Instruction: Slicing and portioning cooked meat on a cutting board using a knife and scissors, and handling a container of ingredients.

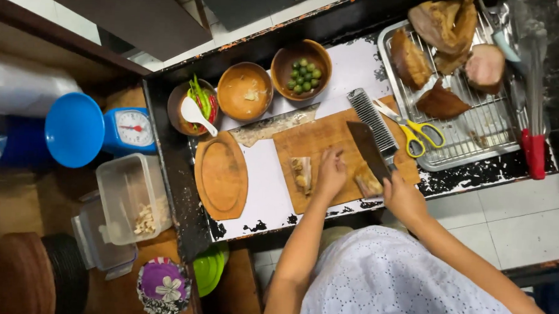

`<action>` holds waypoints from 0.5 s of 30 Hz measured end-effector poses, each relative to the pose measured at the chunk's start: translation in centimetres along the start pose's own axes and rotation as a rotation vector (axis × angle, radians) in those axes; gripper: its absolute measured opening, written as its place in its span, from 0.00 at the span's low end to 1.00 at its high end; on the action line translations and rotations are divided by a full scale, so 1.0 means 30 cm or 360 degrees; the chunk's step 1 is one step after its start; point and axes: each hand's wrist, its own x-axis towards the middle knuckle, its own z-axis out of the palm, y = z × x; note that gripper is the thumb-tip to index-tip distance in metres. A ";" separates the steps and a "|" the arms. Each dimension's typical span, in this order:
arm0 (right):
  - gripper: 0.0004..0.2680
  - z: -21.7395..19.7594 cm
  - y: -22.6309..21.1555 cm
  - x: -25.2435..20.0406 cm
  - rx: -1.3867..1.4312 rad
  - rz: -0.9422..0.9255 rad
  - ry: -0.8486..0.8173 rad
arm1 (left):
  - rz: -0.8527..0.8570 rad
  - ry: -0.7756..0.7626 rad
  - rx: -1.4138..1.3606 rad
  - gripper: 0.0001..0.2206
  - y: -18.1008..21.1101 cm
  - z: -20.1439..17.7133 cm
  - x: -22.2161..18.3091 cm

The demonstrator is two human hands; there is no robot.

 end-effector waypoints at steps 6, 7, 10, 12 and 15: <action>0.12 -0.026 -0.064 0.113 0.0112 -0.0098 0.0128 | 0.0178 -0.0287 0.0305 0.45 0.307 -0.057 -0.171; 0.12 -0.060 -0.084 0.121 0.0193 -0.0104 0.0032 | 0.0181 -0.0322 0.0479 0.47 0.321 -0.055 -0.185; 0.09 -0.110 -0.091 0.131 0.0220 -0.0162 0.0004 | 0.0292 -0.0062 0.0695 0.43 0.108 0.047 -0.106; 0.08 -0.145 -0.088 0.103 0.0162 -0.0319 0.0203 | 0.0334 -0.0030 0.0702 0.42 0.107 0.032 -0.102; 0.10 -0.128 -0.032 0.003 0.0130 -0.0284 0.0204 | 0.0407 0.0071 0.0703 0.39 0.091 0.029 -0.086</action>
